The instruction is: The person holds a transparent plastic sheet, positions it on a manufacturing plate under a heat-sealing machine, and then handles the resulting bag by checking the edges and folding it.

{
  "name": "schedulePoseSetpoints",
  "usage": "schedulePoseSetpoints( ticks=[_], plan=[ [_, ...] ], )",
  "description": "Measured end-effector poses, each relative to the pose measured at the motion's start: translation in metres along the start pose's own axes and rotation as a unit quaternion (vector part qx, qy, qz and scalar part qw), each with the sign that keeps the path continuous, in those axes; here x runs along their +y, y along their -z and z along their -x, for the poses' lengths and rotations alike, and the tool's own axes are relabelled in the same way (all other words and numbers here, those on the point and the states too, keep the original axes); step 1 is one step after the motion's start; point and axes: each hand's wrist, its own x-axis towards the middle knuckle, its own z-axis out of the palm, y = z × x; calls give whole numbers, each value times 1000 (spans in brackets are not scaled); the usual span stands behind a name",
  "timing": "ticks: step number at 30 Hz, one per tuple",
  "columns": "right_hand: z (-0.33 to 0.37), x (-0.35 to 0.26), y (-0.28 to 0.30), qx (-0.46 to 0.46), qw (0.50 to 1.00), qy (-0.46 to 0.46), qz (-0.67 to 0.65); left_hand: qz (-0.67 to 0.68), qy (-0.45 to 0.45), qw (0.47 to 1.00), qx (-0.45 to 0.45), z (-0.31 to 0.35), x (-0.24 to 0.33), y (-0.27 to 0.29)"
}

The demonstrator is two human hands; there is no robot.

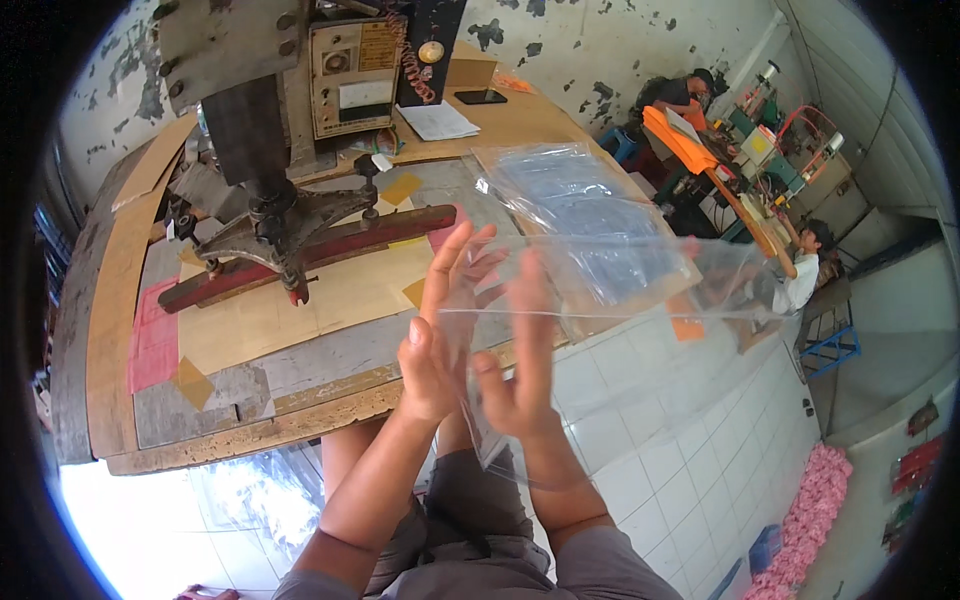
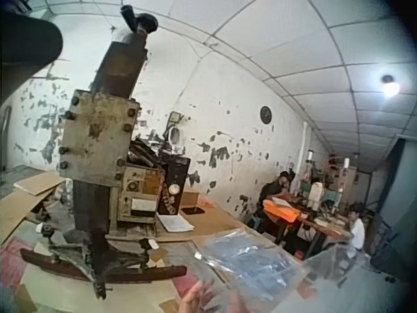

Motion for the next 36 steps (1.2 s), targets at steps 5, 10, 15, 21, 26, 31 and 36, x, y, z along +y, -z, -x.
schedulePoseSetpoints(
  ticks=[5,10,15,21,26,31,36],
  plan=[
    [0,-9,-4,-163,978,-49,-119,-86,-61,994,-25,5,5,1],
    [-13,-42,-17,-35,929,-106,-353,-138,-90,983,-79,9,12,6],
    [-11,-57,-18,4,876,-155,-457,-146,-65,983,-89,11,20,0],
    [-8,-51,-14,20,836,-135,-532,-149,-35,982,-113,13,29,-6],
    [-6,-52,-14,26,787,-155,-597,-137,-19,985,-107,11,29,-6],
    [1,-46,-13,-10,831,-155,-535,-150,-30,985,-73,9,24,-6],
    [1,-37,-19,-9,821,-175,-544,-84,-16,996,-25,1,14,1]
  ],
)
